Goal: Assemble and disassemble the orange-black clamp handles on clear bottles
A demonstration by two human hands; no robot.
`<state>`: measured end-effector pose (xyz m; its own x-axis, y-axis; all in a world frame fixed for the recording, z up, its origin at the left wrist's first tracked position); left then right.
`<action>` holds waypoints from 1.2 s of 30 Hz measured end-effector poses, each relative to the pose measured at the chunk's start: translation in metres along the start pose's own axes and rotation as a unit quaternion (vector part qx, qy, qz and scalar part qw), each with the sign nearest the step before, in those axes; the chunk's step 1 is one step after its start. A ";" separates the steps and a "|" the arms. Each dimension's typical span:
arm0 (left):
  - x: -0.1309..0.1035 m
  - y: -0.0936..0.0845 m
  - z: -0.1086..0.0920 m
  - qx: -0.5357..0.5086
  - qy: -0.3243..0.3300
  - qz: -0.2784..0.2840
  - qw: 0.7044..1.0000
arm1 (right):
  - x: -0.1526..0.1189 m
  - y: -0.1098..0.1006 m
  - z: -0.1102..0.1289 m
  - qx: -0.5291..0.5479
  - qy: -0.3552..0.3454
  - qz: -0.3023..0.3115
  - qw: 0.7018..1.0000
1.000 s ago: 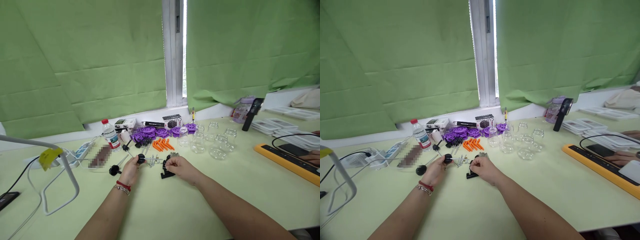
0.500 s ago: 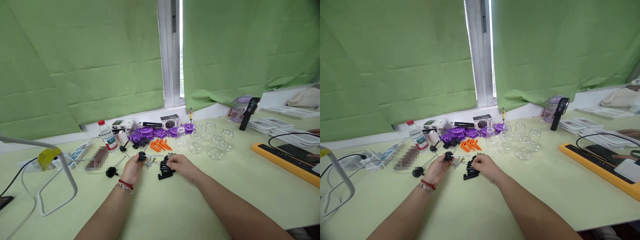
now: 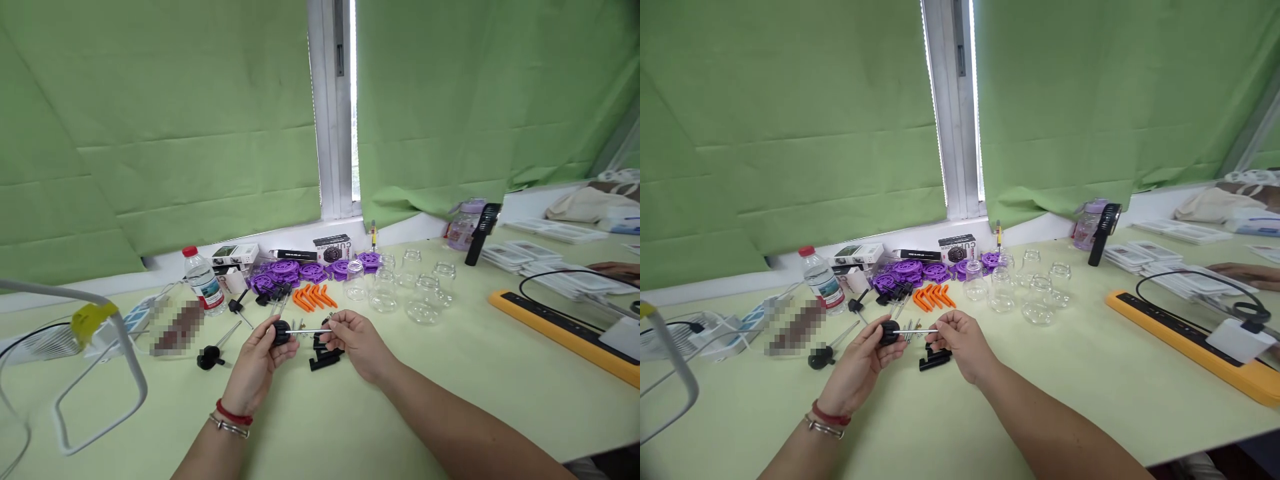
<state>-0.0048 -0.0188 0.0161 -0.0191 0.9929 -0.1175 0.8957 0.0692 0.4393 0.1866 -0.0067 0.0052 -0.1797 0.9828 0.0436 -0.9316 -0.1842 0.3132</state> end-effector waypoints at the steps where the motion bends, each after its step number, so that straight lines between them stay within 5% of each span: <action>1: 0.000 -0.001 0.000 0.015 -0.007 0.016 1.000 | 0.000 0.000 -0.001 -0.002 -0.003 -0.009 1.000; 4: 0.001 -0.004 -0.003 0.106 -0.014 0.067 0.992 | 0.002 -0.004 -0.002 -0.013 -0.001 -0.023 1.000; 10: 0.002 -0.012 -0.015 0.263 0.082 0.078 0.958 | 0.003 -0.005 0.000 -0.039 0.019 -0.011 0.999; 17: -0.006 -0.002 0.001 0.082 -0.022 0.168 0.982 | 0.001 0.002 -0.002 -0.057 0.034 -0.008 0.998; 36: 0.006 -0.011 0.005 0.069 -0.050 0.118 0.989 | 0.007 -0.002 -0.010 -0.065 0.010 0.015 0.998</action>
<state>-0.0127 -0.0144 0.0055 0.2359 0.9646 -0.1177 0.9224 -0.1842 0.3394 0.1847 0.0001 -0.0043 -0.2136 0.9764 0.0311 -0.9587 -0.2156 0.1854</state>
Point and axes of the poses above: each hand's wrist, its own x-axis towards the middle knuckle, its own y-axis out of the palm, z = x × y, the point moved 3 cm from there along x, towards the middle knuckle, and after that the axes turned 8 degrees about -x, right-handed, at the moved point
